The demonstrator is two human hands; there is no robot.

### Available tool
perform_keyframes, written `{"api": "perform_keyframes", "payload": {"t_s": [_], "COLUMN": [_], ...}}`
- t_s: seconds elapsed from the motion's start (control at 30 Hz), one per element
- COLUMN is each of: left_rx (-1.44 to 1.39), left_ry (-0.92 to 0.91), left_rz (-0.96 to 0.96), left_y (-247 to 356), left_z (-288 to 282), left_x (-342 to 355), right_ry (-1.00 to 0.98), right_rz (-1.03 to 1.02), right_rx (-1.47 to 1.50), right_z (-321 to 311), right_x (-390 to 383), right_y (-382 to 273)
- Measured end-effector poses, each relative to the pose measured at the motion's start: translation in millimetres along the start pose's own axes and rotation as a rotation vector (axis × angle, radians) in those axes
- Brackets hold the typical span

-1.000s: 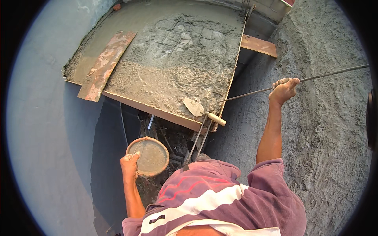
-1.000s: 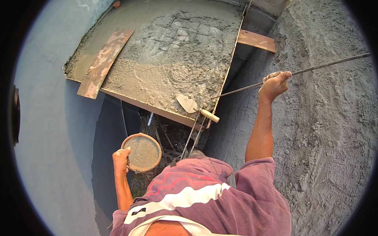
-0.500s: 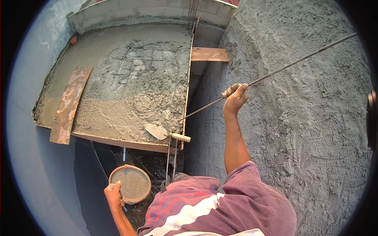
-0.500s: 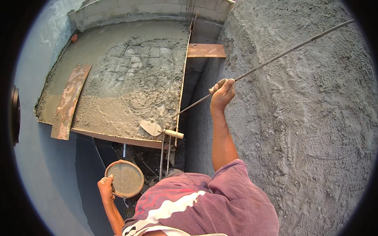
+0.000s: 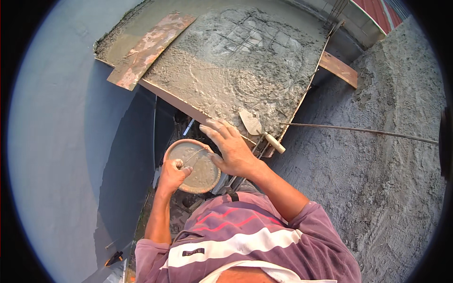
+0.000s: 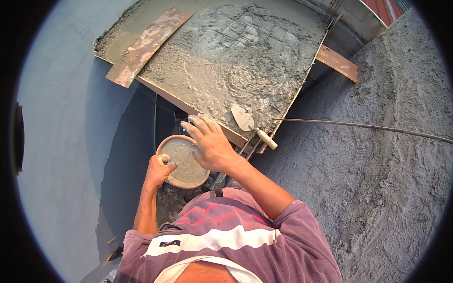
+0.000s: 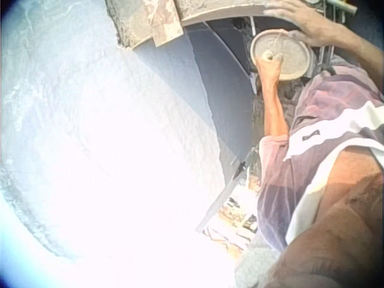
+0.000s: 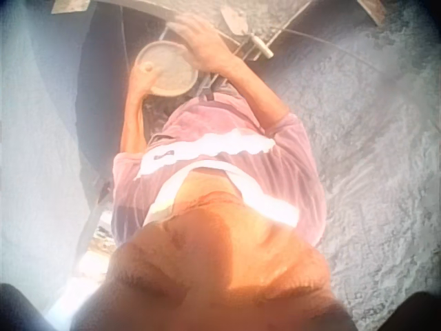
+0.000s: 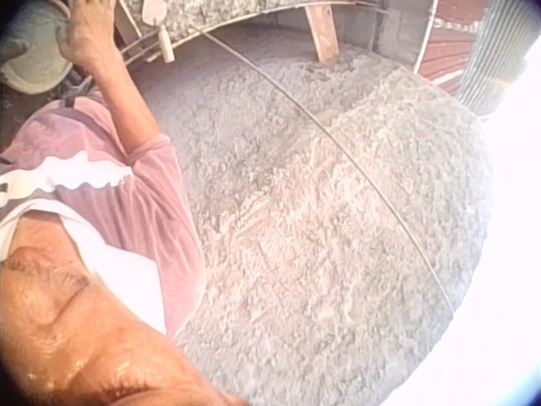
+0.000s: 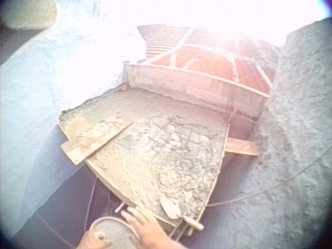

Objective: Applying and leveling wet concrete on a formwork ledge using a trowel.

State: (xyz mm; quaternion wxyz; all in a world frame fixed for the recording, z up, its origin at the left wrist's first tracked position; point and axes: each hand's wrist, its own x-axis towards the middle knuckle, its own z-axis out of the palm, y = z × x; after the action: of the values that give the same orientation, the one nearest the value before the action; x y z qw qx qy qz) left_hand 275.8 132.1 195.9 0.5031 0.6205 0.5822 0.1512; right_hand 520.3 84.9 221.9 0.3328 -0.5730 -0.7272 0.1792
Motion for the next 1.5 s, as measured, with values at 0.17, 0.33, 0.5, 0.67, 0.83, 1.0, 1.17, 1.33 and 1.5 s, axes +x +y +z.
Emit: {"api": "perform_keyframes", "payload": {"t_s": [0.17,0.33,0.5,0.67,0.83,1.0,1.17,1.33,1.5], "left_rx": [0.177,0.001,-1.29,-1.423,-1.424,-1.383,-0.929,-0.61,-0.219], "left_ry": [-0.091,-0.226,0.37,0.119,-0.115,-0.371,-0.258,-0.182,0.023], "left_rz": [0.055,0.241,0.284,0.215,0.256,0.23,0.053,0.107,0.308], "left_y": [19,16,-198,-166,-38,9,61,158,232], "left_z": [-40,-105,-85,28,62,55,50,73,82], "left_x": [-27,-50,-32,2,86,122,222,252,265], "right_ry": [-0.595,-0.579,-0.545,-0.3,-0.089,-0.006,0.248,0.596,0.933], "right_rz": [0.0,0.207,0.152,0.254,0.309,0.37,0.526,0.641,0.676], "right_rx": [0.174,0.355,0.521,0.838,0.784,0.515,0.302,0.305,0.693], "right_z": [84,77,3,-98,-164,-181,-149,-126,-113], "right_x": [34,46,86,120,147,154,145,112,81], "right_y": [-20,-90,-167,-164,-117,-1,133,246,271]}}
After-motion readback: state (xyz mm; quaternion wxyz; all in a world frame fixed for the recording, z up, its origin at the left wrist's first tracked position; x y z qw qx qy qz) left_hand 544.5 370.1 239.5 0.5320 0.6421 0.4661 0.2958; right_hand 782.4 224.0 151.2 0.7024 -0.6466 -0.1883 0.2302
